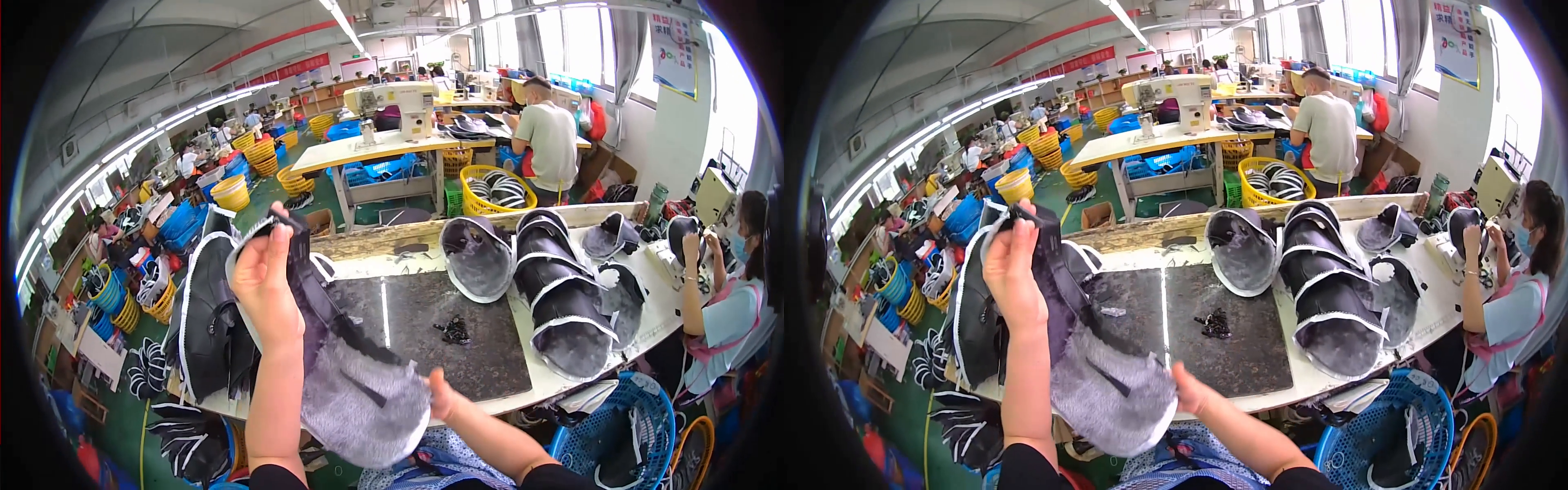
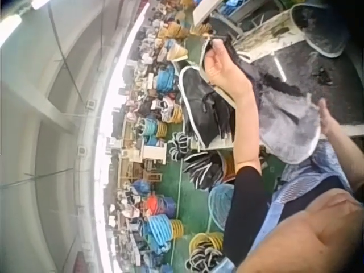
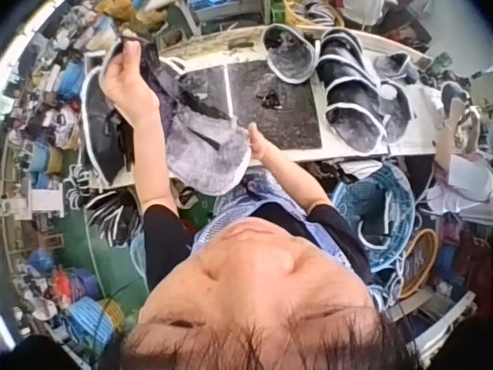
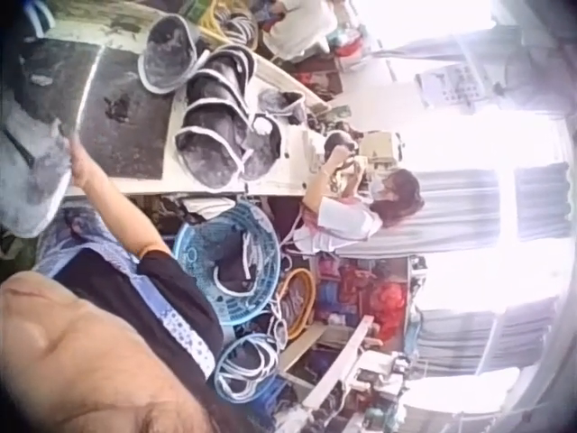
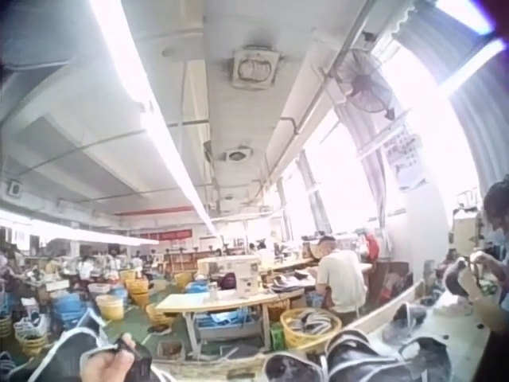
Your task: The recorder is assembling shoe components, specifically attaching a black lining and adhesive pieces to a shoe upper at a factory workstation.
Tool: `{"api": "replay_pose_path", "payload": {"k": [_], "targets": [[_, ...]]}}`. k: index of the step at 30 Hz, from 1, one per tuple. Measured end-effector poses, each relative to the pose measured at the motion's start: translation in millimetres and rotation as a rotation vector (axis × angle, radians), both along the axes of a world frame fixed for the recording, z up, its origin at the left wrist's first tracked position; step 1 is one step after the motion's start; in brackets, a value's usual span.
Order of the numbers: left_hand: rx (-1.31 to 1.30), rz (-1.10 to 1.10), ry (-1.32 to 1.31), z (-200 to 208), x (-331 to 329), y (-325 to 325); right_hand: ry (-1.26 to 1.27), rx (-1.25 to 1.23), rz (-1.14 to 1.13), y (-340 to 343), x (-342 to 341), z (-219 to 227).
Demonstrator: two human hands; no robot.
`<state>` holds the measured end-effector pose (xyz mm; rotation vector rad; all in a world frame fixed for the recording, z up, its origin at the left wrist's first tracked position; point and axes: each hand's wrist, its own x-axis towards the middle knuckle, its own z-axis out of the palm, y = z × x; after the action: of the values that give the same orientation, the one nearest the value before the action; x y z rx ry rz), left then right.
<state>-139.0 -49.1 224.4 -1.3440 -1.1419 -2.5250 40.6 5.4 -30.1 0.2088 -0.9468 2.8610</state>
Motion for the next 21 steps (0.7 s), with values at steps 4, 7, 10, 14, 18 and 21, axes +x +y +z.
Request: {"api": "replay_pose_path", "payload": {"k": [4,7,10,14,18,21], "targets": [[-0.047,0.292,-0.039,-55,-41,15,-0.289,0.115,-0.307,-38,5,55],[-0.304,0.577,0.006,-97,-78,22,-0.425,0.708,-0.553,-31,9,67],[-0.263,0.379,-0.071,-128,-74,26,-0.314,1.034,-0.954,28,22,68],[-0.551,-0.240,0.058,-126,44,9,-0.448,1.499,-1.124,74,35,98],[-0.595,-0.236,0.366,-144,63,31,-0.156,1.735,-0.977,67,28,121],[-0.602,-0.210,0.287,-160,56,41,0.018,1.912,-1.018,72,40,116]]}}
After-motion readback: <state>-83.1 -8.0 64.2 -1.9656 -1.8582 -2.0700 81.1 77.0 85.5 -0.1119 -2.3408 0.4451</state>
